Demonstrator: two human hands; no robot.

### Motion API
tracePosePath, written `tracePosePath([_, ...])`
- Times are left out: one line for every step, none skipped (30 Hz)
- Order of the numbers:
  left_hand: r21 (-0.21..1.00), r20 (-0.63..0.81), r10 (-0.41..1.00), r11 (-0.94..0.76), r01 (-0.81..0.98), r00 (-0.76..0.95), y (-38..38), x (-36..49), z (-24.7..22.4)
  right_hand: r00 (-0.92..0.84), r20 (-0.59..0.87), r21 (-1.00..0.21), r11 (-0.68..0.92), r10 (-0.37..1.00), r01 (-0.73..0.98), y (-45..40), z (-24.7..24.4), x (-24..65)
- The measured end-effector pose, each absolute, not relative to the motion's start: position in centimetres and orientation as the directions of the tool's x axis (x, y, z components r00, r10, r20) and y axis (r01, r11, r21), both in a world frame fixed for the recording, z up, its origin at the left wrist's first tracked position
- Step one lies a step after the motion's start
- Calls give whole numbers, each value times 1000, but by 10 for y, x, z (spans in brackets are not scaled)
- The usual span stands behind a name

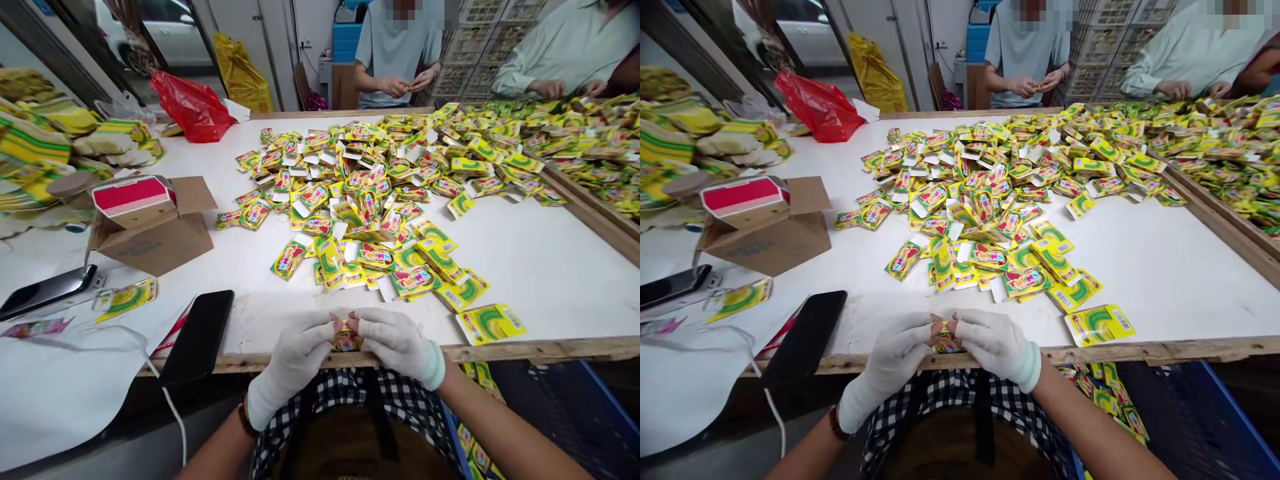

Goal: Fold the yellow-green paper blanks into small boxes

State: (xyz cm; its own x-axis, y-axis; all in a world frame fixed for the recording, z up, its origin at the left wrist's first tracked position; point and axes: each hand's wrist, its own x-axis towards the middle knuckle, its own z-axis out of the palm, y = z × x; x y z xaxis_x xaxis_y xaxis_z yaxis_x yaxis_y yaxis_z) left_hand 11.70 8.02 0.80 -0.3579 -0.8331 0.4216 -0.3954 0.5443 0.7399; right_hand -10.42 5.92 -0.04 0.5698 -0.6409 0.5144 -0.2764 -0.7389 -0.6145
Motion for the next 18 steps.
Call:
tracePosePath([748, 409, -847, 524, -408, -339, 78, 117, 9, 530, 506, -650, -705, -681, -285, 59, -2, -102])
tracePosePath([771, 379, -872, 483, -416, -311, 75, 117, 10, 472, 476, -705, -643, -742, -300, 59, -3, -101])
tracePosePath([800, 341, -901, 427, -421, -267, 70, 116, 12, 388, 426, -774, -551, -817, -311, 58, -4, -103])
tracePosePath([828, 299, -931, 362, -428, -209, 64, 115, 15, 282, 362, -847, -440, -888, -298, 57, -4, -108])
tracePosePath([850, 251, -957, 291, -439, -147, 57, 113, 18, 175, 293, -910, -331, -940, -251, 57, -4, -117])
tracePosePath([864, 203, -975, 221, -452, -88, 49, 110, 21, 87, 222, -955, -234, -971, -181, 58, -4, -129])
tracePosePath([867, 168, -985, 166, -470, -38, 41, 106, 23, 26, 160, -982, -162, -987, -98, 61, -4, -142])
tracePosePath([853, 158, -987, 137, -504, -2, 33, 101, 23, -5, 115, -993, -115, -993, -11, 63, -3, -155])
tracePosePath([816, 182, -983, 145, -560, 12, 26, 96, 22, -3, 86, -994, -86, -996, 70, 67, -1, -166])
tracePosePath([752, 234, -972, 186, -633, -9, 19, 91, 20, 21, 63, -989, -60, -998, 136, 70, 1, -174])
tracePosePath([661, 294, -954, 245, -709, -56, 14, 87, 16, 58, 45, -981, -33, -997, 189, 73, 3, -178])
tracePosePath([558, 343, -932, 302, -773, -116, 10, 84, 13, 97, 36, -975, -13, -995, 223, 75, 6, -177])
tracePosePath([466, 364, -914, 345, -815, -179, 7, 82, 10, 135, 31, -975, -1, -990, 223, 75, 8, -173])
tracePosePath([401, 370, -903, 369, -838, -220, 6, 83, 9, 165, 33, -985, -4, -986, 171, 74, 11, -165])
tracePosePath([362, 376, -896, 375, -854, -234, 7, 85, 10, 179, 50, -997, -38, -983, 68, 71, 13, -154])
tracePosePath([338, 393, -891, 368, -866, -225, 9, 90, 13, 178, 94, -992, -108, -980, -67, 68, 16, -144])
tracePosePath([314, 422, -881, 362, -878, -213, 12, 95, 20, 179, 162, -957, -199, -970, -210, 64, 18, -133])
tracePosePath([280, 450, -866, 367, -887, -216, 17, 101, 28, 187, 246, -893, -297, -951, -338, 60, 20, -124])
